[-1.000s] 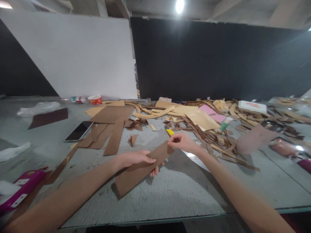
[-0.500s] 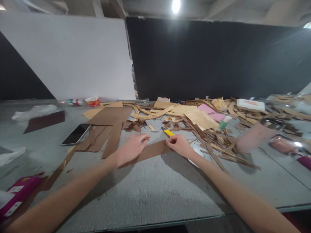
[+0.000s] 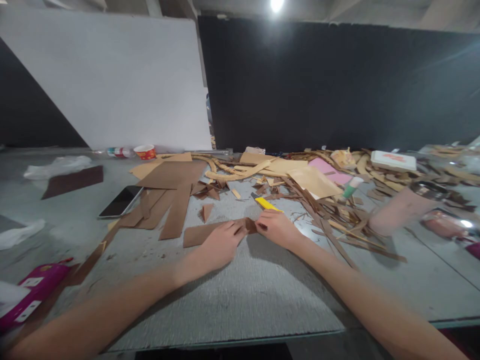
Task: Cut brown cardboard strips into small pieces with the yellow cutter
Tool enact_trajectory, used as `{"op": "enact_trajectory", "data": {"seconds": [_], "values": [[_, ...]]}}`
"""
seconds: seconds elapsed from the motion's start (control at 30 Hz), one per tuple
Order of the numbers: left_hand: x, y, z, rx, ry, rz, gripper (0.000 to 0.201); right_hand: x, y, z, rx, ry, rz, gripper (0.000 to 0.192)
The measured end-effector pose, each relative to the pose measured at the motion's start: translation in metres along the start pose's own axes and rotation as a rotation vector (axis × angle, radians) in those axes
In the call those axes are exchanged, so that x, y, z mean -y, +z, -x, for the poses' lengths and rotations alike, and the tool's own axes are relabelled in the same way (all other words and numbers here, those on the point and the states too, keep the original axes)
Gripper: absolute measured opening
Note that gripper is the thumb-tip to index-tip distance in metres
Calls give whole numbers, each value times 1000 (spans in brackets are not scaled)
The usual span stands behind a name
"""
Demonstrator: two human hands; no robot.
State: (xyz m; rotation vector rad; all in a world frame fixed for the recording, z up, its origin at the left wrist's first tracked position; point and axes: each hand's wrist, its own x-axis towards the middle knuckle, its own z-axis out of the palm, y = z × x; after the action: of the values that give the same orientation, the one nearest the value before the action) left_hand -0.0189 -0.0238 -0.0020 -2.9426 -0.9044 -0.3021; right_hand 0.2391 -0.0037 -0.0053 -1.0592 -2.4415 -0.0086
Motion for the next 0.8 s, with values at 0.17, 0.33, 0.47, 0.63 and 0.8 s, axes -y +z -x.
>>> {"op": "enact_trajectory", "data": {"seconds": [0.17, 0.33, 0.47, 0.63, 0.8], "values": [[6, -5, 0, -24, 24, 58, 40, 2, -9, -1, 125, -354, 243, 35], [7, -3, 1, -25, 28, 41, 39, 1, -7, -1, 196, -407, 272, 29], [6, -6, 0, -4, 13, 29, 38, 0, -5, -3, 219, -383, 229, 27], [7, -8, 0, 7, 17, 48, 42, 7, -15, -6, 258, -266, 126, 29], [9, -5, 3, -31, 8, 114, 49, 13, -24, -5, 300, -187, 47, 34]]}}
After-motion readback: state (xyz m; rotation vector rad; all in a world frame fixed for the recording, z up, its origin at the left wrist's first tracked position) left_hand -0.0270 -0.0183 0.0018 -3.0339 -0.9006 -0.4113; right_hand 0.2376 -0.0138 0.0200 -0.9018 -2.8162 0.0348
